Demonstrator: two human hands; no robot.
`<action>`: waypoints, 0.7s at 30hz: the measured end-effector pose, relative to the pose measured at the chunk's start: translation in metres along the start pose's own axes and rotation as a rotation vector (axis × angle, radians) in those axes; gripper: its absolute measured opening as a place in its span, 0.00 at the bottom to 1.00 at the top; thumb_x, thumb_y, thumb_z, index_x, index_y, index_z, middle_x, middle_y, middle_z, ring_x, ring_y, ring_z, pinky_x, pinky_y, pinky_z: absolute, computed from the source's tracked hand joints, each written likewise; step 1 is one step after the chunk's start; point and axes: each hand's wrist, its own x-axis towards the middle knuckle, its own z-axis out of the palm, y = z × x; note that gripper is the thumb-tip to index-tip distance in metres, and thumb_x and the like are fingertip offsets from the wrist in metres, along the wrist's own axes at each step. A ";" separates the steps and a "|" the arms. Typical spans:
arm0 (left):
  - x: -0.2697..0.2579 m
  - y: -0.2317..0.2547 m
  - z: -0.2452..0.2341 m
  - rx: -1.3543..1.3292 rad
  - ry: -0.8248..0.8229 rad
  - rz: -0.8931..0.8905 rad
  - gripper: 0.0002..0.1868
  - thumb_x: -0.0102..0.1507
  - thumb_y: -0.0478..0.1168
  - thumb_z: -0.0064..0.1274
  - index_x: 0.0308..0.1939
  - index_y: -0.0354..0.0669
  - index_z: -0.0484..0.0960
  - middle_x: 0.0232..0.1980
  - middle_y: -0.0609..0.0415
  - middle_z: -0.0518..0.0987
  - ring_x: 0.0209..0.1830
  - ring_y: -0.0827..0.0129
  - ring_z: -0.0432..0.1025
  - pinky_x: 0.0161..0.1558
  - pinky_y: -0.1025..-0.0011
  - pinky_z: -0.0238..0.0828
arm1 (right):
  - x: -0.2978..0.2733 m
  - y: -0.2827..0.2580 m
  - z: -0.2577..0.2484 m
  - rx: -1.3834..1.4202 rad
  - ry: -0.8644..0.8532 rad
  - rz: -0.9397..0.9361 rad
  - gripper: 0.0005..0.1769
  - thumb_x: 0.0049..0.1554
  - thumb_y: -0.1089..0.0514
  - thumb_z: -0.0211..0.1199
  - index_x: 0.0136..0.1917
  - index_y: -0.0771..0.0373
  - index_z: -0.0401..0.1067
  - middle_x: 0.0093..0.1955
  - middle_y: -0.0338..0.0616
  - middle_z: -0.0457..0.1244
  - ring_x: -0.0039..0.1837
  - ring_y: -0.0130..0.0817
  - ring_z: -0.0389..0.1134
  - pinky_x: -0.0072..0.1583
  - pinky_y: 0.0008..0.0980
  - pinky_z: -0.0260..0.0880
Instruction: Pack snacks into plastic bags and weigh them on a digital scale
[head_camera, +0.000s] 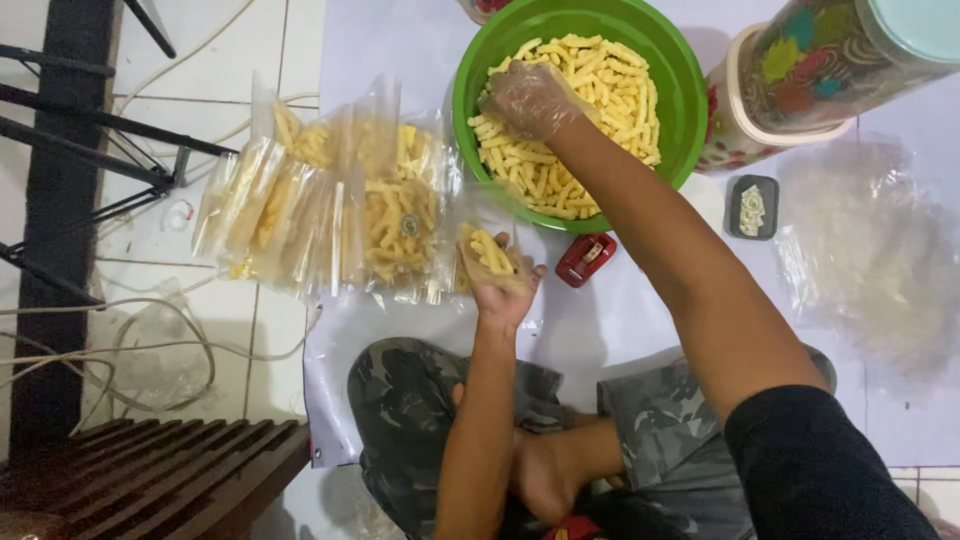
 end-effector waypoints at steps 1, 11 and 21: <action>-0.002 0.001 0.006 0.038 0.098 -0.005 0.33 0.63 0.78 0.41 0.41 0.57 0.81 0.29 0.63 0.78 0.23 0.62 0.72 0.34 0.58 0.67 | -0.002 0.003 0.009 -0.065 0.065 -0.024 0.24 0.57 0.52 0.70 0.67 0.43 0.74 0.61 0.44 0.64 0.64 0.50 0.64 0.56 0.56 0.72; 0.003 -0.004 -0.026 0.022 -0.072 0.014 0.19 0.64 0.70 0.50 0.48 0.69 0.80 0.49 0.78 0.78 0.30 0.64 0.67 0.41 0.58 0.66 | -0.035 0.006 -0.022 0.547 -0.129 0.180 0.14 0.57 0.51 0.73 0.48 0.61 0.74 0.44 0.48 0.68 0.45 0.41 0.69 0.47 0.39 0.73; 0.003 0.004 -0.009 -0.026 -0.012 -0.024 0.29 0.62 0.75 0.46 0.34 0.57 0.81 0.32 0.59 0.79 0.23 0.70 0.60 0.40 0.61 0.60 | -0.006 -0.025 0.020 0.362 -0.047 0.098 0.20 0.60 0.53 0.67 0.65 0.58 0.73 0.58 0.49 0.67 0.56 0.45 0.70 0.58 0.43 0.74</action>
